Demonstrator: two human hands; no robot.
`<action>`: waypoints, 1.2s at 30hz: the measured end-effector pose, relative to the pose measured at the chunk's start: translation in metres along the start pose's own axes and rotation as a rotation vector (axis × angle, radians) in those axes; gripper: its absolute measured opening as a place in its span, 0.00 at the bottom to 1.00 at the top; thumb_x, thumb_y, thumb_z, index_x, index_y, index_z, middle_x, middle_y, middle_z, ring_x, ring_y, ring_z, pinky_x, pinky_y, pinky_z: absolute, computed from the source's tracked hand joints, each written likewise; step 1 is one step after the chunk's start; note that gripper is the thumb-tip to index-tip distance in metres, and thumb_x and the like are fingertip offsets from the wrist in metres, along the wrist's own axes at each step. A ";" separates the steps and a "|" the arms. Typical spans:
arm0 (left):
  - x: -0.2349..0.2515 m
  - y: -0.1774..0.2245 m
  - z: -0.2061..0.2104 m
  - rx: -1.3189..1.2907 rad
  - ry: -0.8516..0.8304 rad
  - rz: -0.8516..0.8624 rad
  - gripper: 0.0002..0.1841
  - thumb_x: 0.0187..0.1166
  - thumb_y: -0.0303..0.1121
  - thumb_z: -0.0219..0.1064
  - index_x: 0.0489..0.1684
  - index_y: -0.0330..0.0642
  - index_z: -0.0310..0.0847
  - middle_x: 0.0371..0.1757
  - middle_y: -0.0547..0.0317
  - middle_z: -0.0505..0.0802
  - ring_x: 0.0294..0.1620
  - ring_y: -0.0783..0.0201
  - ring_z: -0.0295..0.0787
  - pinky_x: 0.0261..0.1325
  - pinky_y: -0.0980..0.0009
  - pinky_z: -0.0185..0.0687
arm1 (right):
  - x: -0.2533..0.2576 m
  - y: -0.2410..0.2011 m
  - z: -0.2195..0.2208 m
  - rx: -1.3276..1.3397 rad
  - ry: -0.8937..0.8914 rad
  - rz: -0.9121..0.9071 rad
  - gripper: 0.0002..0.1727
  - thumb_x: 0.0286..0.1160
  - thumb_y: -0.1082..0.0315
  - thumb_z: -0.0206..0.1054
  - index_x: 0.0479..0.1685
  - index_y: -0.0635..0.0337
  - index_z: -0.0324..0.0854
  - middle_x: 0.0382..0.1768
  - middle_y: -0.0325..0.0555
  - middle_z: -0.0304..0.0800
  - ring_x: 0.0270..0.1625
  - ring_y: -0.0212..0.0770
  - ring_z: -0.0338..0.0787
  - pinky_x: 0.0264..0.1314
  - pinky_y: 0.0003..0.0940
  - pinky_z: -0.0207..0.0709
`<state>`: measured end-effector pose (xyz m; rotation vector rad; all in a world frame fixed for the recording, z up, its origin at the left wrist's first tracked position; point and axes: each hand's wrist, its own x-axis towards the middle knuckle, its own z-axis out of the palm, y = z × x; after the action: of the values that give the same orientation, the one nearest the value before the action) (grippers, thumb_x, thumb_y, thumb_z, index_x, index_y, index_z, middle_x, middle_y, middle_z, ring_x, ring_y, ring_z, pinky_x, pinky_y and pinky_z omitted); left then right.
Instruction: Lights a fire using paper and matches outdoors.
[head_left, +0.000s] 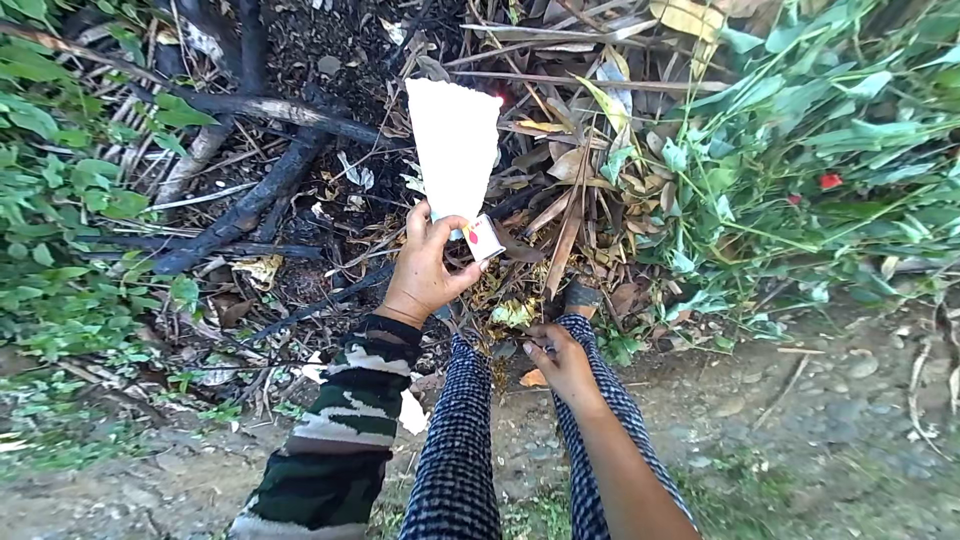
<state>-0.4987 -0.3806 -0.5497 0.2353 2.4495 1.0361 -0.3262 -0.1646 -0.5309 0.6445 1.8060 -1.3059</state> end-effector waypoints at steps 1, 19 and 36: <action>-0.001 -0.001 0.000 0.002 0.002 0.000 0.31 0.57 0.41 0.86 0.60 0.38 0.82 0.83 0.27 0.65 0.68 0.40 0.83 0.59 0.52 0.90 | 0.000 0.000 0.000 -0.001 -0.001 0.003 0.20 0.82 0.63 0.68 0.66 0.65 0.84 0.66 0.58 0.87 0.63 0.45 0.91 0.65 0.36 0.85; -0.011 -0.009 0.002 -0.023 0.018 -0.042 0.30 0.57 0.39 0.86 0.59 0.37 0.82 0.83 0.26 0.65 0.68 0.38 0.84 0.58 0.48 0.90 | -0.001 -0.002 0.003 -0.006 0.001 -0.024 0.19 0.81 0.63 0.69 0.65 0.65 0.84 0.66 0.58 0.87 0.63 0.45 0.91 0.64 0.36 0.86; -0.017 -0.010 0.006 -0.031 0.032 -0.035 0.30 0.56 0.38 0.86 0.59 0.35 0.83 0.82 0.24 0.66 0.66 0.38 0.85 0.58 0.50 0.90 | -0.001 -0.005 0.002 -0.009 0.004 -0.027 0.18 0.81 0.64 0.68 0.64 0.64 0.85 0.65 0.57 0.87 0.61 0.42 0.91 0.62 0.34 0.86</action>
<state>-0.4807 -0.3897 -0.5548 0.1664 2.4557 1.0696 -0.3290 -0.1683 -0.5275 0.6199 1.8286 -1.3151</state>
